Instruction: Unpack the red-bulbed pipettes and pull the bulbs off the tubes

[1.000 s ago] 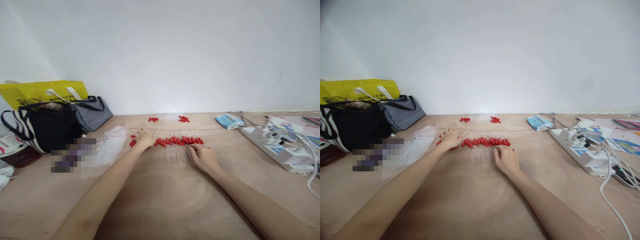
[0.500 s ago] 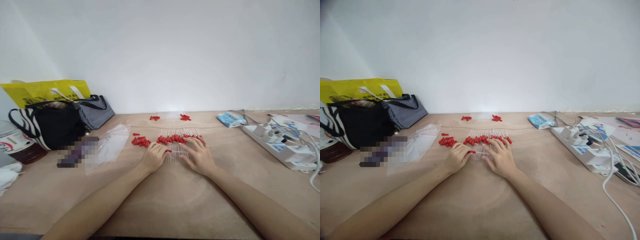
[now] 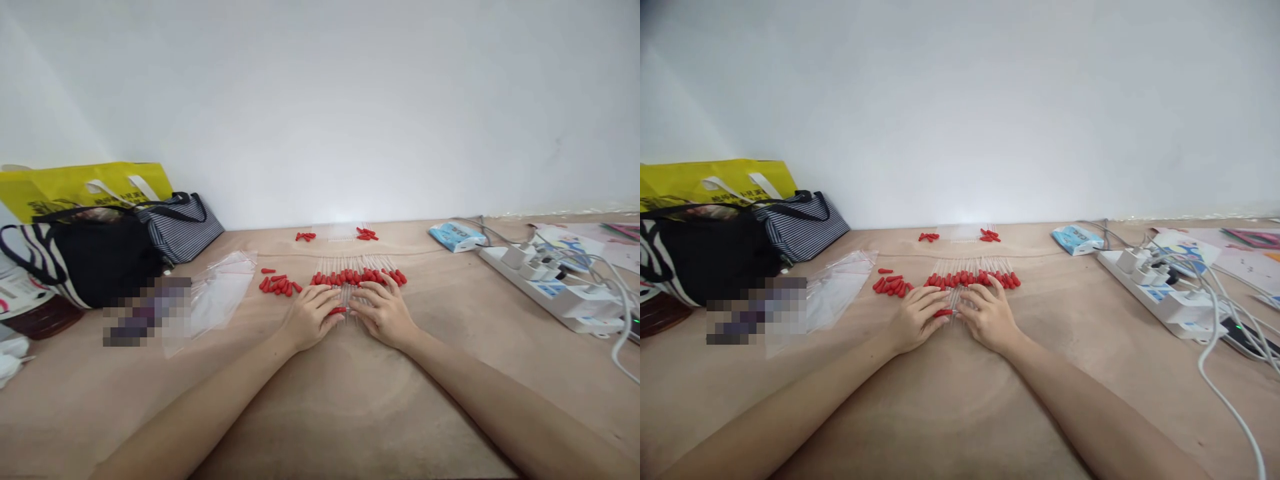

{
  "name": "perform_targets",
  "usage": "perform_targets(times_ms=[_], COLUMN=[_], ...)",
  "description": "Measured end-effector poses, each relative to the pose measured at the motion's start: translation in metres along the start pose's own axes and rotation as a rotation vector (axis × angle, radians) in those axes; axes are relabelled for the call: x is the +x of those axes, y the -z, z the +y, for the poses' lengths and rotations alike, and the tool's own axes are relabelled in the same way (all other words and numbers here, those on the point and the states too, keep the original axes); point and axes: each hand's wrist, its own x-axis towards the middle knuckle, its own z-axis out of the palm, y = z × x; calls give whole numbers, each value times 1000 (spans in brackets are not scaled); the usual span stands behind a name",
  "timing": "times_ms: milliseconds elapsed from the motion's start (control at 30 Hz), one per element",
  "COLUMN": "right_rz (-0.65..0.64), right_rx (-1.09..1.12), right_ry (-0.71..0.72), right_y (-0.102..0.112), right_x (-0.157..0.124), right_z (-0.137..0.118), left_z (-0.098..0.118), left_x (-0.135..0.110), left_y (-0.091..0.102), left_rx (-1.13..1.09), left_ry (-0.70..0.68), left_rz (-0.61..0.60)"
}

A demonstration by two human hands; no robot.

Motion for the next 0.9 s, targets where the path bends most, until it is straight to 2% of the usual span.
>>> perform_targets(times_ms=[600, 900], right_rz=[80, 46], right_rx=[-47, -26], right_ry=[57, 35], right_y=[4, 4], right_x=[-5, -5], right_z=[-7, -8], left_z=[0, 1], left_x=[-5, -6], left_y=[2, 4], left_rx=[-109, -122], left_ry=[-7, 6], left_rz=[-52, -80])
